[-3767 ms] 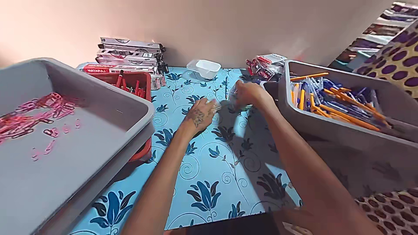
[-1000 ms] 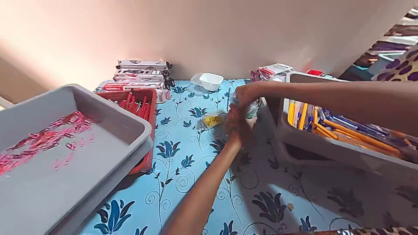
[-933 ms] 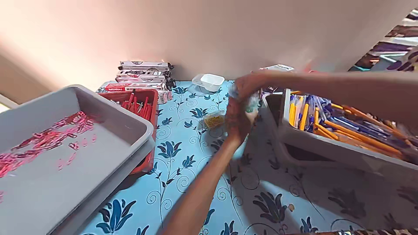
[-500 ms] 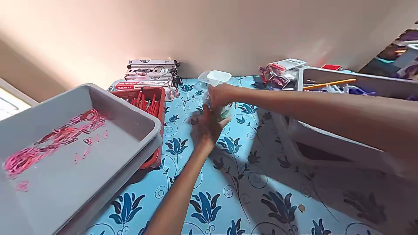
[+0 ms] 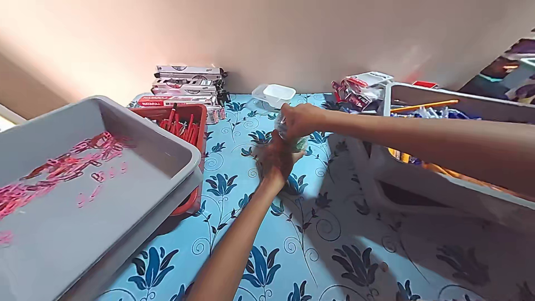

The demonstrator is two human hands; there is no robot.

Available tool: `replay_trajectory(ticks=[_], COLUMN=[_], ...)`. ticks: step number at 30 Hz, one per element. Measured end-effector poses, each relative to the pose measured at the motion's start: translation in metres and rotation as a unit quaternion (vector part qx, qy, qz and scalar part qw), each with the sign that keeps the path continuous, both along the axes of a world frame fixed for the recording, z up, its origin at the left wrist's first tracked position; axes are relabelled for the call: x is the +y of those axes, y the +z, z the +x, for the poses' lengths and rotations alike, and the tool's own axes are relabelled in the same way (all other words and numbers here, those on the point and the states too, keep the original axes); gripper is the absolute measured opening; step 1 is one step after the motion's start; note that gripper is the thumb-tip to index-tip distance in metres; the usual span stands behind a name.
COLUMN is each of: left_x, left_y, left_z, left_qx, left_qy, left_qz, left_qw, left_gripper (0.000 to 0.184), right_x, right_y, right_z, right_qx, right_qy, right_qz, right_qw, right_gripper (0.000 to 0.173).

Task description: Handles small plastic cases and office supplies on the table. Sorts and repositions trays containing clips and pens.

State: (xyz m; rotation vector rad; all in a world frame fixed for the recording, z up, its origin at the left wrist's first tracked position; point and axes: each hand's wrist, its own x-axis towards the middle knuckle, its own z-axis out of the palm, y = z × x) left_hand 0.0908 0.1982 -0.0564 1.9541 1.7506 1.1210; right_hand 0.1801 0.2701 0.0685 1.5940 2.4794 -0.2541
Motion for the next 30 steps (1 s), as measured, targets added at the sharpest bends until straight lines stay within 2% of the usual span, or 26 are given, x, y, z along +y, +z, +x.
replay_trajectory(ticks=[3, 7, 9, 13, 16, 21, 25, 30], left_x=[0.004, 0.032, 0.040, 0.041, 0.039, 0.023, 0.022, 0.019], left_y=[0.003, 0.018, 0.018, 0.010, 0.011, -0.008, -0.009, -0.005], left_z=[0.018, 0.058, 0.067, 0.059, 0.053, 0.051, 0.051, 0.050], left_qx=[0.005, 0.032, -0.015, -0.101, -0.109, -0.108, -0.111, -0.111], left_qy=[-0.016, -0.014, -0.055, -0.142, -0.141, -0.144, -0.142, -0.134], left_qz=[0.003, -0.082, -0.092, -0.067, -0.079, 0.040, 0.052, 0.034], left_qw=[1.000, 0.996, 0.994, 0.982, 0.981, 0.983, 0.982, 0.984], left_gripper=[0.082, 0.091, 0.090, 0.075, 0.071, 0.057, 0.058, 0.063], right_x=[0.005, 0.013, 0.017, 0.021, 0.022, 0.022, 0.016, 0.010], right_y=[-0.003, 0.001, 0.003, 0.005, 0.003, 0.002, 0.008, 0.011], right_z=[0.024, 0.051, 0.064, 0.083, 0.083, 0.085, 0.081, 0.082], right_qx=[0.011, -0.018, -0.028, -0.018, -0.022, 0.010, 0.028, 0.040], right_qy=[-0.011, -0.068, -0.098, -0.096, -0.099, -0.094, -0.102, -0.098], right_qz=[0.009, 0.013, 0.007, 0.015, 0.013, -0.008, -0.025, -0.013], right_qw=[1.000, 0.997, 0.995, 0.995, 0.995, 0.995, 0.994, 0.994], right_gripper=[0.062, 0.070, 0.073, 0.075, 0.080, 0.093, 0.101, 0.100])
